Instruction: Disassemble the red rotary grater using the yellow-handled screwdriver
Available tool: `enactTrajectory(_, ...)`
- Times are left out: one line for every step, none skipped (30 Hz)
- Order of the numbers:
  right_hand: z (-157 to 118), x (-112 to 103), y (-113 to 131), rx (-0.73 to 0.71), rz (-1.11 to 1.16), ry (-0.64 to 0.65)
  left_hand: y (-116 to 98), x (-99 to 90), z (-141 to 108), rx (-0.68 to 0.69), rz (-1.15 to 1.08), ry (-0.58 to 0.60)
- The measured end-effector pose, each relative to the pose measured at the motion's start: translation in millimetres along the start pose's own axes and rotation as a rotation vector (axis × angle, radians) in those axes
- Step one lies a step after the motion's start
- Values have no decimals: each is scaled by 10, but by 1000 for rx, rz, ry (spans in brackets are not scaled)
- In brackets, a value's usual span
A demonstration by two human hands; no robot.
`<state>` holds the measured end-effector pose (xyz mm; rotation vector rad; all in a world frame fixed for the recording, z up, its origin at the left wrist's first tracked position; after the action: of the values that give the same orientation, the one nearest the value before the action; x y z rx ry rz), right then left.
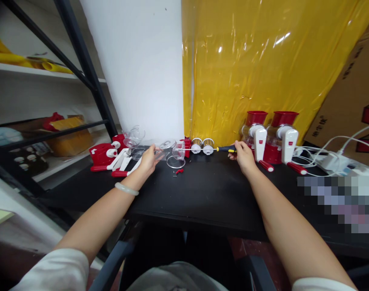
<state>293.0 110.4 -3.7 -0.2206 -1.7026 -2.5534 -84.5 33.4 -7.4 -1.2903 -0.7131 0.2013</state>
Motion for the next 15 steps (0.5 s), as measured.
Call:
enactTrajectory(-7,6,8,4,19,6,-3,0,-1,0,-1,-2)
enactTrajectory(-15,11,19,11,47,11,-5,0,-3,-1,-1,-2)
enactTrajectory(-24,16,32,21,81,15,-7,0,-4,-4,-1,-4)
enactTrajectory(-33,20,46,32,116,19,-9,0,-5,-7,-1,-5)
enactTrajectory(-42,23,62,44,150,22,-10,-1,-6,-9,0,-7)
enactTrajectory(-51,24,78,58,182,28,-10,-1,-8,-11,1,-7)
enactTrajectory(-60,25,94,70,211,35,-10,-1,-11,-12,3,-7)
enactTrajectory(-68,24,109,78,235,42,-10,0,-13,-10,6,-4)
enactTrajectory(-76,23,124,82,255,47,-9,1,-17,-7,9,-1)
enactTrajectory(-83,21,137,82,269,53,-7,3,-20,-4,12,2)
enactTrajectory(-88,19,147,80,279,61,-6,4,-22,-1,14,2)
enactTrajectory(-91,16,155,78,285,68,-4,5,-23,1,13,2)
enactTrajectory(-92,13,159,75,288,72,-2,6,-23,2,11,2)
enactTrajectory(-90,8,160,74,289,75,0,7,-22,2,8,4)
enactTrajectory(-87,3,159,75,288,80,2,7,-20,2,5,5)
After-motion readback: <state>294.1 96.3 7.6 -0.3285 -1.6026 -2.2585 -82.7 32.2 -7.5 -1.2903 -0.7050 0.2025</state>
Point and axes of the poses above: each hand's wrist, its own z-axis towards the middle knuckle, its own x-axis out of the palm, y = z × x, the point moved 2 cm from there along z, towards the middle knuckle, and after that the axes turned 1 degree about -x, right-handed, at the moved point
